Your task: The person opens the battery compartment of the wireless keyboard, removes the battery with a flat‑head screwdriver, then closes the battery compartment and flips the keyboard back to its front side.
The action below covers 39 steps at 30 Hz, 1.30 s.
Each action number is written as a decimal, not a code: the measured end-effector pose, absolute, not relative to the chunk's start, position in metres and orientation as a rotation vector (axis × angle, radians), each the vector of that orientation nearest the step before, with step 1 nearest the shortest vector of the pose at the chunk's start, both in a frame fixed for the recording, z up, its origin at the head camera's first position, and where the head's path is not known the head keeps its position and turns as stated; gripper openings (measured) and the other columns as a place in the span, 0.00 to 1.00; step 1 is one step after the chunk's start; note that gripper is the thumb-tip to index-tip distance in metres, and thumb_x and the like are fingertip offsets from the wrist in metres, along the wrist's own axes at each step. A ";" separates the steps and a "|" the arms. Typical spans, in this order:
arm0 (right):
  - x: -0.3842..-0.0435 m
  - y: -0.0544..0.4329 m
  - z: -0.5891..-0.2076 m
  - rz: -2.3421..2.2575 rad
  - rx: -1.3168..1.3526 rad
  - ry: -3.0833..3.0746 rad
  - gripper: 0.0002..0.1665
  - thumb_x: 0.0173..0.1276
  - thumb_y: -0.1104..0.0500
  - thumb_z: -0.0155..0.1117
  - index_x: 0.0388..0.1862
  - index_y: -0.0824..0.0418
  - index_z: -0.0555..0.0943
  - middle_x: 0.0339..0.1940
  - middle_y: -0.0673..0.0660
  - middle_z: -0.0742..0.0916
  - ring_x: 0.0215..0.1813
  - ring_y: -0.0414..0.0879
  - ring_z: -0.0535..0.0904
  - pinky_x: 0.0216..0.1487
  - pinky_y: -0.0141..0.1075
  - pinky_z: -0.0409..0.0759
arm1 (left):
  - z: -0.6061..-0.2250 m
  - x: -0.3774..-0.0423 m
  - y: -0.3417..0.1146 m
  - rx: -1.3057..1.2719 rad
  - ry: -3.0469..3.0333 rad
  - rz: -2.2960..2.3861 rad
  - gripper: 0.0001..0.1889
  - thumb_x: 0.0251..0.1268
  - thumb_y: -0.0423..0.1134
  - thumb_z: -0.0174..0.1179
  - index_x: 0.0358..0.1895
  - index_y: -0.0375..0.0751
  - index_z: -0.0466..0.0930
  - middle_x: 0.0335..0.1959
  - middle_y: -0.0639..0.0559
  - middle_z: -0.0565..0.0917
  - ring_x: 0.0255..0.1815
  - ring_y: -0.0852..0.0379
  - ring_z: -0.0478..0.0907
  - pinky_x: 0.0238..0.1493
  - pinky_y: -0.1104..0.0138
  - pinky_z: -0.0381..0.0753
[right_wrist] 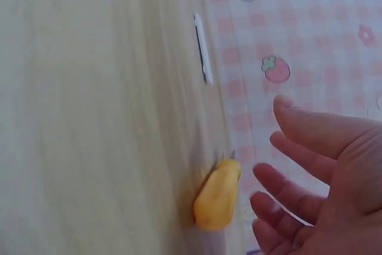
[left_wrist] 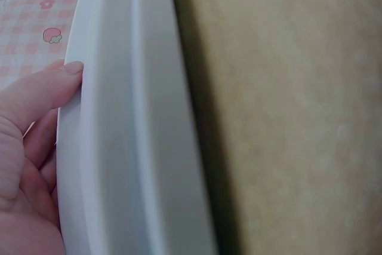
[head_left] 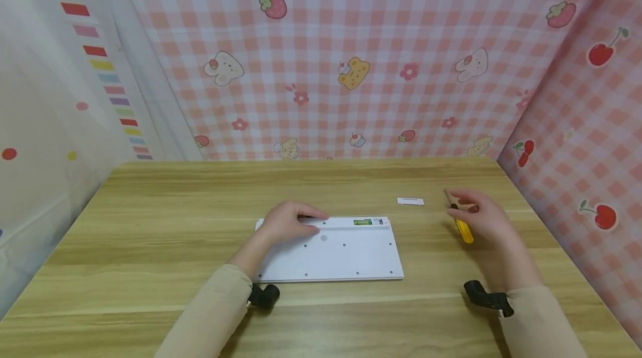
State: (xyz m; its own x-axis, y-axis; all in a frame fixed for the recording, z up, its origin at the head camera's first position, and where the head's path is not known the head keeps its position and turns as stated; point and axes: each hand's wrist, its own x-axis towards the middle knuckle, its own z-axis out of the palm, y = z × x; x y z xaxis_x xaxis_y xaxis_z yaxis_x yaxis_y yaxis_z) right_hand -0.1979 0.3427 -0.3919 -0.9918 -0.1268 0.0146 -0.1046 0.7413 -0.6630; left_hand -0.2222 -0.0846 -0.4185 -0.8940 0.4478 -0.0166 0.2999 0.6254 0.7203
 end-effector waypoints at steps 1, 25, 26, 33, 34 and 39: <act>-0.197 0.345 -0.393 -1.096 -0.187 2.888 0.35 0.73 0.54 0.62 0.70 0.72 0.67 0.61 0.78 0.74 0.55 0.70 0.73 0.53 0.57 0.76 | -0.419 -0.222 -0.085 0.621 2.654 1.121 0.14 0.58 0.38 0.72 0.48 0.56 0.89 0.52 0.59 0.85 0.59 0.54 0.79 0.62 0.56 0.73; -0.193 0.360 -0.411 -1.001 -0.058 2.905 0.32 0.66 0.63 0.67 0.64 0.78 0.69 0.40 0.67 0.80 0.39 0.51 0.73 0.31 0.32 0.72 | -0.420 -0.223 -0.085 0.645 2.653 1.128 0.15 0.59 0.37 0.72 0.49 0.55 0.89 0.52 0.58 0.86 0.58 0.55 0.79 0.62 0.57 0.74; -0.193 0.361 -0.411 -0.995 -0.044 2.911 0.31 0.66 0.63 0.67 0.63 0.78 0.71 0.42 0.68 0.81 0.40 0.52 0.74 0.32 0.32 0.72 | -0.419 -0.223 -0.085 0.646 2.653 1.128 0.15 0.59 0.37 0.72 0.49 0.55 0.89 0.52 0.58 0.86 0.57 0.55 0.79 0.61 0.57 0.74; -0.191 0.363 -0.414 -1.025 -0.032 2.958 0.24 0.68 0.63 0.66 0.58 0.77 0.77 0.48 0.72 0.82 0.46 0.55 0.76 0.40 0.35 0.75 | -0.418 -0.222 -0.085 0.642 2.645 1.136 0.15 0.59 0.37 0.71 0.49 0.55 0.89 0.52 0.58 0.86 0.58 0.54 0.79 0.61 0.57 0.74; -0.191 0.364 -0.414 -1.038 -0.045 2.966 0.23 0.68 0.63 0.65 0.58 0.76 0.77 0.49 0.72 0.83 0.45 0.52 0.76 0.41 0.33 0.75 | -0.419 -0.222 -0.085 0.647 2.645 1.135 0.15 0.59 0.37 0.71 0.49 0.55 0.89 0.52 0.58 0.86 0.58 0.54 0.79 0.61 0.57 0.74; -0.188 0.361 -0.410 -1.251 -0.119 2.947 0.23 0.73 0.61 0.62 0.60 0.75 0.76 0.51 0.71 0.83 0.42 0.32 0.75 0.39 0.22 0.74 | -0.420 -0.223 -0.085 0.638 2.645 1.133 0.15 0.59 0.38 0.72 0.49 0.55 0.89 0.52 0.59 0.86 0.58 0.55 0.79 0.61 0.57 0.74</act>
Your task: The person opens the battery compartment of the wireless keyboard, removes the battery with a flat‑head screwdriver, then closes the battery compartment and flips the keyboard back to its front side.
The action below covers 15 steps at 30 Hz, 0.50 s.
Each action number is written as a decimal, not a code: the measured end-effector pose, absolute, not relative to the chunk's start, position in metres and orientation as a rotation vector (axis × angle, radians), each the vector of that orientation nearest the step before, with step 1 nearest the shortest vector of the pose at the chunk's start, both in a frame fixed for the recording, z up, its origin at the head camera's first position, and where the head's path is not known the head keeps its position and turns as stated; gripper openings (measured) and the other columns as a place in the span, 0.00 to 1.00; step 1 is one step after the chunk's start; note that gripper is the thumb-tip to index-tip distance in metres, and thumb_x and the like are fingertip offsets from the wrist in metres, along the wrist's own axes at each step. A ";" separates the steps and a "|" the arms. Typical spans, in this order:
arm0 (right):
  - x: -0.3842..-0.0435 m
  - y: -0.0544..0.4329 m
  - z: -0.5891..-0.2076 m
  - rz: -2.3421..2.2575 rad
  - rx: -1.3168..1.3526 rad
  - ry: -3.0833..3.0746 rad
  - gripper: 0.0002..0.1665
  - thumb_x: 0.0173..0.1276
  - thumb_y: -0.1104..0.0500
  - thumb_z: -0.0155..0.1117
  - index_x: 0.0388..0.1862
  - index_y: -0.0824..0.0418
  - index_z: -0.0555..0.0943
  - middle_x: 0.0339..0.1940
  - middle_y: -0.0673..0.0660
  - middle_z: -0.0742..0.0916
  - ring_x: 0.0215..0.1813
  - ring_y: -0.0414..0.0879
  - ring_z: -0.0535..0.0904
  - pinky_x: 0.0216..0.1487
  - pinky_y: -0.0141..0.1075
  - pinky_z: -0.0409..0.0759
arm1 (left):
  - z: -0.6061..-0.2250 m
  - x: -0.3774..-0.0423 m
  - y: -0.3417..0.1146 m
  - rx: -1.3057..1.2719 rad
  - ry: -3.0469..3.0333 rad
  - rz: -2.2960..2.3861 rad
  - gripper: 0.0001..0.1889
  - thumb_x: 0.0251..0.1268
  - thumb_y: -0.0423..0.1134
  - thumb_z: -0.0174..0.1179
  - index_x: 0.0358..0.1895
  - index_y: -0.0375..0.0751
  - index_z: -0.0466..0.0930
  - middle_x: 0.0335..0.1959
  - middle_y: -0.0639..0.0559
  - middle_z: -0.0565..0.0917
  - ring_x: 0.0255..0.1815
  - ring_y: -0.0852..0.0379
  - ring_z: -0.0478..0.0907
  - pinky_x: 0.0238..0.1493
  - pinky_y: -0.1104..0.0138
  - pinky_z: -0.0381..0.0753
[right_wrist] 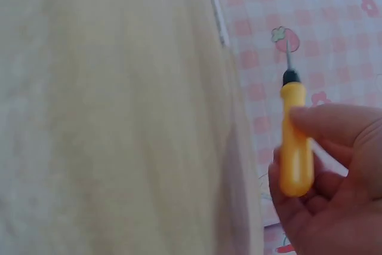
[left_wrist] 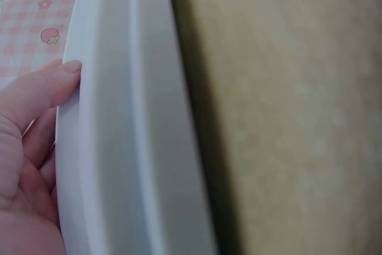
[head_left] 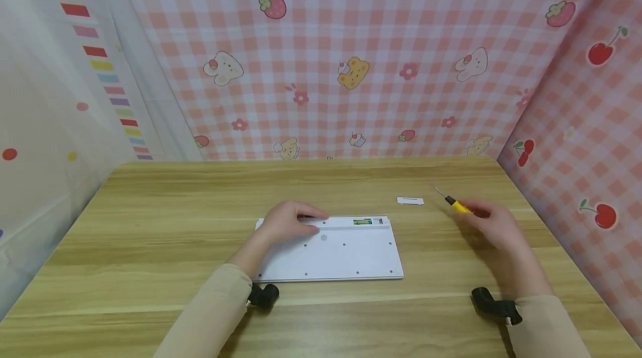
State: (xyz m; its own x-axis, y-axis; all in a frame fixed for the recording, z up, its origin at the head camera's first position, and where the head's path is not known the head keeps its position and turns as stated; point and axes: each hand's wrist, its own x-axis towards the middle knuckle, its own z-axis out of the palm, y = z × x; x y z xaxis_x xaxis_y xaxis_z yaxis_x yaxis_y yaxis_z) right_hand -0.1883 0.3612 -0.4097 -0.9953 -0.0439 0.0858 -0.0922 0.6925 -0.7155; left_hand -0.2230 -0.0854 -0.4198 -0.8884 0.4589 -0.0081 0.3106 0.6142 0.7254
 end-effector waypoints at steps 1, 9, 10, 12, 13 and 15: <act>-0.188 0.360 -0.408 1.220 0.131 -2.812 0.23 0.73 0.60 0.61 0.60 0.75 0.76 0.51 0.70 0.83 0.41 0.28 0.73 0.40 0.21 0.74 | -0.420 -0.223 -0.086 0.633 2.645 1.134 0.15 0.59 0.38 0.72 0.49 0.55 0.89 0.51 0.59 0.86 0.58 0.55 0.79 0.61 0.57 0.74; -0.185 0.342 -0.395 1.286 0.191 -2.745 0.25 0.77 0.55 0.57 0.64 0.71 0.75 0.54 0.67 0.81 0.42 0.29 0.76 0.41 0.21 0.76 | -0.420 -0.223 -0.085 0.637 2.644 1.137 0.15 0.59 0.37 0.72 0.49 0.55 0.89 0.51 0.59 0.86 0.58 0.55 0.79 0.61 0.57 0.74; -0.186 0.339 -0.395 1.306 0.210 -2.731 0.25 0.77 0.55 0.57 0.64 0.71 0.75 0.52 0.66 0.81 0.42 0.30 0.76 0.41 0.22 0.76 | -0.420 -0.223 -0.085 0.638 2.645 1.137 0.15 0.59 0.37 0.72 0.49 0.55 0.89 0.51 0.59 0.86 0.57 0.55 0.79 0.61 0.57 0.75; -0.186 0.335 -0.394 1.365 0.252 -2.689 0.23 0.76 0.58 0.58 0.62 0.73 0.75 0.49 0.61 0.82 0.41 0.31 0.78 0.42 0.22 0.77 | -0.419 -0.223 -0.085 0.629 2.644 1.137 0.15 0.59 0.37 0.72 0.49 0.55 0.89 0.51 0.59 0.86 0.57 0.55 0.79 0.61 0.57 0.75; -0.187 0.333 -0.394 1.393 0.278 -2.666 0.22 0.76 0.59 0.59 0.61 0.74 0.75 0.47 0.59 0.83 0.40 0.32 0.78 0.42 0.23 0.78 | -0.419 -0.223 -0.085 0.626 2.644 1.137 0.15 0.59 0.37 0.72 0.49 0.55 0.89 0.51 0.59 0.86 0.57 0.55 0.79 0.61 0.57 0.74; -0.187 0.329 -0.395 1.465 0.325 -2.622 0.21 0.75 0.62 0.59 0.60 0.76 0.75 0.44 0.54 0.84 0.40 0.33 0.80 0.42 0.24 0.79 | -0.419 -0.223 -0.085 0.623 2.647 1.135 0.15 0.59 0.37 0.72 0.49 0.56 0.89 0.51 0.59 0.86 0.57 0.55 0.79 0.61 0.57 0.74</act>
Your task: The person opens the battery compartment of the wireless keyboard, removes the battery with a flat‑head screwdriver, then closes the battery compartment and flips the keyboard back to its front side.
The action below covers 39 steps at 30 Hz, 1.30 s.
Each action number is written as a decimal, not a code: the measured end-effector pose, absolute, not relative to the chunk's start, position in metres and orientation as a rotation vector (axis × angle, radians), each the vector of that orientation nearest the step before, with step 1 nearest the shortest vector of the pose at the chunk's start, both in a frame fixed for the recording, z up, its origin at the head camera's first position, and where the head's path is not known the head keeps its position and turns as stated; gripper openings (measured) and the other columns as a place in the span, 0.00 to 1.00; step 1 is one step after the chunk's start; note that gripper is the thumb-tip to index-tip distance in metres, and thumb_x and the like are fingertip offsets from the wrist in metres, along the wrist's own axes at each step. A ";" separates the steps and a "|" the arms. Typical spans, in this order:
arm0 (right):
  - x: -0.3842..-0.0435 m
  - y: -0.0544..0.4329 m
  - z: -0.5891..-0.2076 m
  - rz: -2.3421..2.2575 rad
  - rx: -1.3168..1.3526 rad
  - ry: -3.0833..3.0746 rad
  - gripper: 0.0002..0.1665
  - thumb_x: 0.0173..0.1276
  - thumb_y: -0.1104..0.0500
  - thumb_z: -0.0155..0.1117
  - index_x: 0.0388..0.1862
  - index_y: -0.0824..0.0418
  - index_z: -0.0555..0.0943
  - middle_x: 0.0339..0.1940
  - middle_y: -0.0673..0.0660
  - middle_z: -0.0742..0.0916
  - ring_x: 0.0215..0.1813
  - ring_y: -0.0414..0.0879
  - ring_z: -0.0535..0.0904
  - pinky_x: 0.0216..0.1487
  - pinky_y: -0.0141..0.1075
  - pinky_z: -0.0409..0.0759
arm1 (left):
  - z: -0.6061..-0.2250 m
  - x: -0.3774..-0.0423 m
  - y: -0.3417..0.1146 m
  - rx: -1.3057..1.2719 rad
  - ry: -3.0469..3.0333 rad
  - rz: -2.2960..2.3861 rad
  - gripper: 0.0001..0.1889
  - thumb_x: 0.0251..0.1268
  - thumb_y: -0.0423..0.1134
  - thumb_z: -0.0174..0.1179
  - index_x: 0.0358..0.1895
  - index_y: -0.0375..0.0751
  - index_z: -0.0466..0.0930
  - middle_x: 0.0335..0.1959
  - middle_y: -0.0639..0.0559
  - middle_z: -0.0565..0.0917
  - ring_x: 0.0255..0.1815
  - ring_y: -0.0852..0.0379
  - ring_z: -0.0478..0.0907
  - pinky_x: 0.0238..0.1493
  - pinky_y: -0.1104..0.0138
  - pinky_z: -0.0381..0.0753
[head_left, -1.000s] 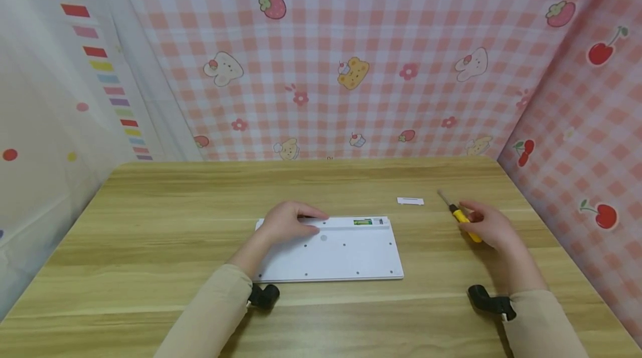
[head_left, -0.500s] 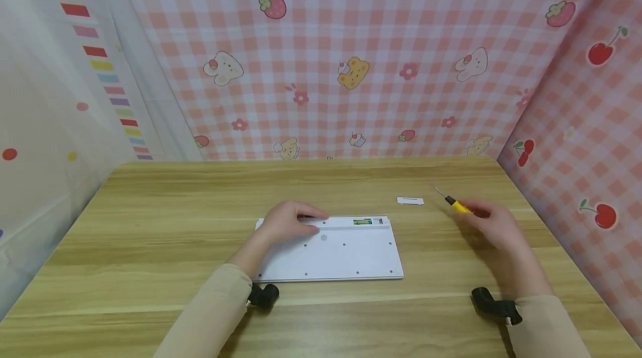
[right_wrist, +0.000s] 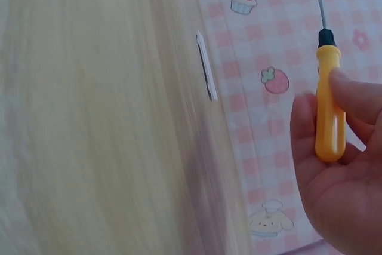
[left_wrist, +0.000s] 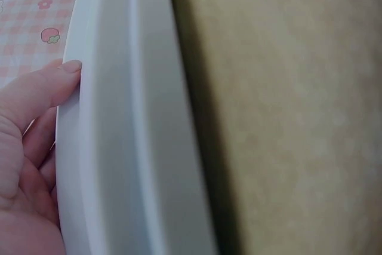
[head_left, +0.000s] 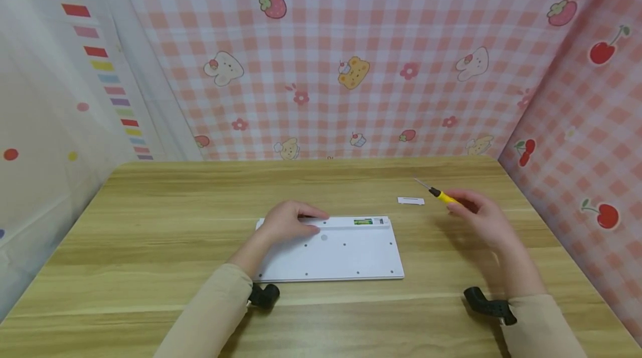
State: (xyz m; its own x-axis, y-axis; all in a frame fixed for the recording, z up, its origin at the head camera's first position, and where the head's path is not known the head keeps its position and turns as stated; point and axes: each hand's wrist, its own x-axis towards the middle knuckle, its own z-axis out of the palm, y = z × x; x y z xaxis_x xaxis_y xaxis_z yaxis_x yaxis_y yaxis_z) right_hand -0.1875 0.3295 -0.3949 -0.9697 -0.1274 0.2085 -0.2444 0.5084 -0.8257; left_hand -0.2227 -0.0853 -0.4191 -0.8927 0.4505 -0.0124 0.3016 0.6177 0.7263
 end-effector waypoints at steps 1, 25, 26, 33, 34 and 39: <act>-0.188 0.328 -0.395 1.500 0.339 -2.604 0.21 0.75 0.63 0.59 0.59 0.76 0.75 0.42 0.50 0.84 0.40 0.33 0.80 0.43 0.24 0.79 | -0.419 -0.223 -0.085 0.622 2.649 1.134 0.15 0.59 0.37 0.72 0.49 0.56 0.89 0.51 0.59 0.86 0.58 0.55 0.79 0.61 0.57 0.74; -0.197 0.283 -0.389 1.999 0.154 -2.429 0.19 0.69 0.58 0.68 0.56 0.62 0.79 0.49 0.47 0.83 0.48 0.41 0.79 0.51 0.27 0.79 | -0.417 -0.222 -0.085 0.624 2.646 1.127 0.15 0.58 0.37 0.72 0.49 0.56 0.89 0.51 0.59 0.86 0.58 0.55 0.79 0.62 0.57 0.73; -0.197 0.281 -0.389 2.033 0.161 -2.396 0.17 0.69 0.59 0.67 0.55 0.61 0.79 0.49 0.48 0.84 0.48 0.41 0.80 0.51 0.27 0.80 | -0.417 -0.222 -0.085 0.626 2.651 1.122 0.15 0.58 0.38 0.72 0.49 0.56 0.89 0.51 0.59 0.86 0.58 0.55 0.79 0.62 0.57 0.73; -0.200 0.271 -0.392 2.095 0.289 -2.252 0.16 0.73 0.62 0.61 0.56 0.66 0.77 0.51 0.55 0.84 0.50 0.40 0.83 0.53 0.31 0.80 | -0.418 -0.223 -0.085 0.633 2.660 1.113 0.15 0.58 0.38 0.72 0.49 0.57 0.89 0.51 0.60 0.86 0.58 0.55 0.79 0.62 0.57 0.73; -0.200 0.270 -0.392 2.066 0.304 -2.262 0.16 0.74 0.62 0.60 0.57 0.68 0.77 0.51 0.56 0.84 0.50 0.40 0.83 0.52 0.31 0.80 | -0.418 -0.222 -0.085 0.633 2.659 1.115 0.15 0.58 0.38 0.72 0.49 0.57 0.89 0.51 0.60 0.86 0.58 0.55 0.79 0.62 0.57 0.73; -0.201 0.265 -0.393 1.883 0.348 -2.358 0.18 0.75 0.63 0.58 0.58 0.74 0.74 0.50 0.55 0.84 0.49 0.40 0.82 0.51 0.30 0.80 | -0.418 -0.222 -0.085 0.622 2.655 1.121 0.15 0.58 0.38 0.72 0.49 0.57 0.89 0.51 0.60 0.86 0.58 0.55 0.79 0.62 0.57 0.73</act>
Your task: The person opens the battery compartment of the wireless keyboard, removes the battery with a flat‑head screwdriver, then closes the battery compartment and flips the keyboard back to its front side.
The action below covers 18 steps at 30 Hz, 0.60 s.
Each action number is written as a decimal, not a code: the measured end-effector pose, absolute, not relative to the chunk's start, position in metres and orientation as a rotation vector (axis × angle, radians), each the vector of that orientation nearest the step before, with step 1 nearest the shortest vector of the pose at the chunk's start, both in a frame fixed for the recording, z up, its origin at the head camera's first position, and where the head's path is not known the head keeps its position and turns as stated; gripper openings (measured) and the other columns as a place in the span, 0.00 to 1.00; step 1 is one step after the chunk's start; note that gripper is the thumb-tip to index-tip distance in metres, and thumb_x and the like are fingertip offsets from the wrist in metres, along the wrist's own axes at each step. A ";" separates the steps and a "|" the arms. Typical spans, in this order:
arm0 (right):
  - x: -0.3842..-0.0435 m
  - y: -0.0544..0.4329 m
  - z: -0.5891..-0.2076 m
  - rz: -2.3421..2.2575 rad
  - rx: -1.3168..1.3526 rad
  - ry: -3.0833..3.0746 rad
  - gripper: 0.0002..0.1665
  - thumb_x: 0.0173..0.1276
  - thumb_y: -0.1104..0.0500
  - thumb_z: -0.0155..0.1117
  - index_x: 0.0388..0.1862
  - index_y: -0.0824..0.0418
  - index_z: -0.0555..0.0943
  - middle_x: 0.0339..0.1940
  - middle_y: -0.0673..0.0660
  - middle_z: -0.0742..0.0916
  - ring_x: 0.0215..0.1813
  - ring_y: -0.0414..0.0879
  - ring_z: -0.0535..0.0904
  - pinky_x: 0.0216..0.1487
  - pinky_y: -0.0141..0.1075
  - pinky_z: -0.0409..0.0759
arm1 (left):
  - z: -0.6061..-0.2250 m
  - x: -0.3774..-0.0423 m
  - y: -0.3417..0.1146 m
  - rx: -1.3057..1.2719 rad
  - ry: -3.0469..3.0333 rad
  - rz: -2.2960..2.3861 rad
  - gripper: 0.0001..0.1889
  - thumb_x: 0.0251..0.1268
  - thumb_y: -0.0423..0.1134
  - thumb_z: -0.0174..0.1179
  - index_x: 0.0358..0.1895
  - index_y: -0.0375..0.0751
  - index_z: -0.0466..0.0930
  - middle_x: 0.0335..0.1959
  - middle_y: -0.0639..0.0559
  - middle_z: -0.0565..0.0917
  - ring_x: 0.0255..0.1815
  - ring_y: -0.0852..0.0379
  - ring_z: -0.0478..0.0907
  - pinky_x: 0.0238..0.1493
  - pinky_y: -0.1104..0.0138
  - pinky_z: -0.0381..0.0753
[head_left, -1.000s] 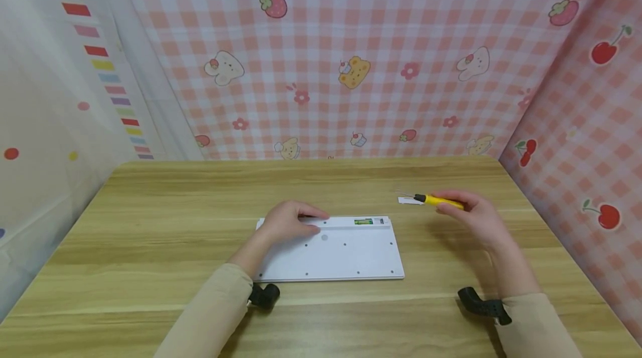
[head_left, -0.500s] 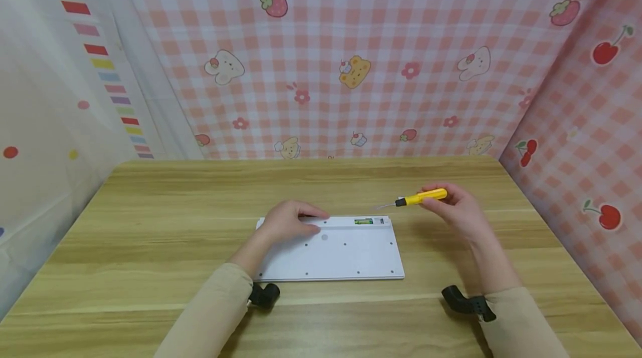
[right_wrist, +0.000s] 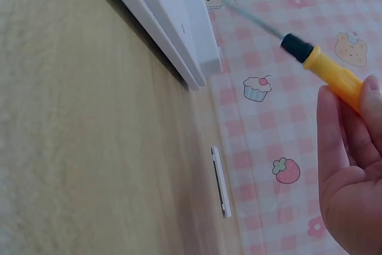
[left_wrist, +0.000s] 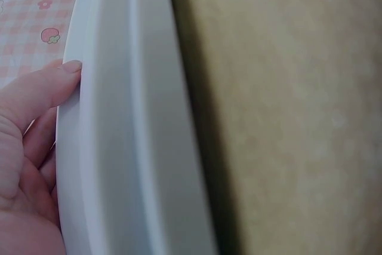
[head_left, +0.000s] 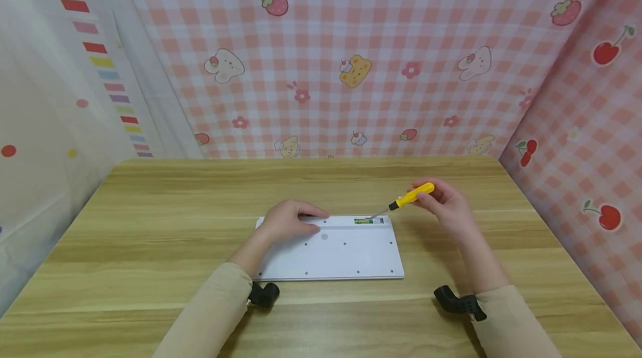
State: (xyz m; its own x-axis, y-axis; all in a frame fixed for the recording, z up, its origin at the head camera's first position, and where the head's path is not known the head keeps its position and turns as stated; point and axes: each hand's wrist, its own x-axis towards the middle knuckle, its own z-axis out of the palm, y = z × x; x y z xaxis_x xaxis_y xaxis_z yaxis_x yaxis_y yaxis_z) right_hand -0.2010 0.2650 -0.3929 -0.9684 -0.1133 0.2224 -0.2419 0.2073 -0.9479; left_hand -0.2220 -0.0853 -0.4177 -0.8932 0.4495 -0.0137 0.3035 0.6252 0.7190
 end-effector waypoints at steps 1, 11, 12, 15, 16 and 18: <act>-0.201 0.265 -0.393 1.846 0.352 -2.380 0.19 0.75 0.63 0.58 0.58 0.74 0.74 0.50 0.56 0.84 0.48 0.40 0.82 0.51 0.30 0.80 | -0.418 -0.222 -0.085 0.621 2.656 1.120 0.15 0.58 0.38 0.72 0.49 0.57 0.89 0.51 0.60 0.86 0.58 0.55 0.79 0.62 0.57 0.73; -0.198 0.264 -0.389 1.724 0.402 -2.450 0.16 0.75 0.64 0.57 0.57 0.72 0.76 0.53 0.69 0.81 0.48 0.40 0.81 0.51 0.27 0.80 | -0.418 -0.223 -0.085 0.634 2.658 1.116 0.15 0.58 0.38 0.72 0.49 0.56 0.89 0.51 0.59 0.86 0.58 0.54 0.79 0.62 0.57 0.73; -0.198 0.263 -0.388 1.719 0.403 -2.454 0.16 0.75 0.64 0.58 0.57 0.72 0.76 0.53 0.69 0.82 0.48 0.40 0.81 0.51 0.27 0.80 | -0.418 -0.223 -0.085 0.637 2.657 1.117 0.15 0.58 0.38 0.72 0.49 0.56 0.89 0.51 0.59 0.86 0.58 0.55 0.79 0.62 0.57 0.74; -0.199 0.261 -0.386 1.694 0.413 -2.474 0.16 0.75 0.64 0.58 0.57 0.72 0.76 0.53 0.69 0.82 0.48 0.40 0.81 0.50 0.27 0.80 | -0.419 -0.223 -0.086 0.645 2.652 1.123 0.15 0.59 0.38 0.72 0.49 0.56 0.89 0.51 0.59 0.86 0.58 0.55 0.79 0.62 0.57 0.74; -0.199 0.261 -0.385 1.681 0.420 -2.482 0.16 0.75 0.64 0.58 0.57 0.72 0.76 0.53 0.69 0.82 0.47 0.40 0.81 0.50 0.27 0.80 | -0.419 -0.223 -0.086 0.648 2.651 1.125 0.15 0.59 0.38 0.72 0.49 0.55 0.89 0.51 0.59 0.86 0.58 0.55 0.79 0.62 0.57 0.74; -0.200 0.260 -0.383 1.665 0.430 -2.494 0.16 0.75 0.65 0.58 0.56 0.72 0.77 0.52 0.68 0.82 0.47 0.41 0.81 0.50 0.27 0.80 | -0.419 -0.223 -0.086 0.652 2.650 1.126 0.15 0.59 0.38 0.72 0.49 0.55 0.89 0.51 0.58 0.86 0.58 0.55 0.79 0.62 0.57 0.74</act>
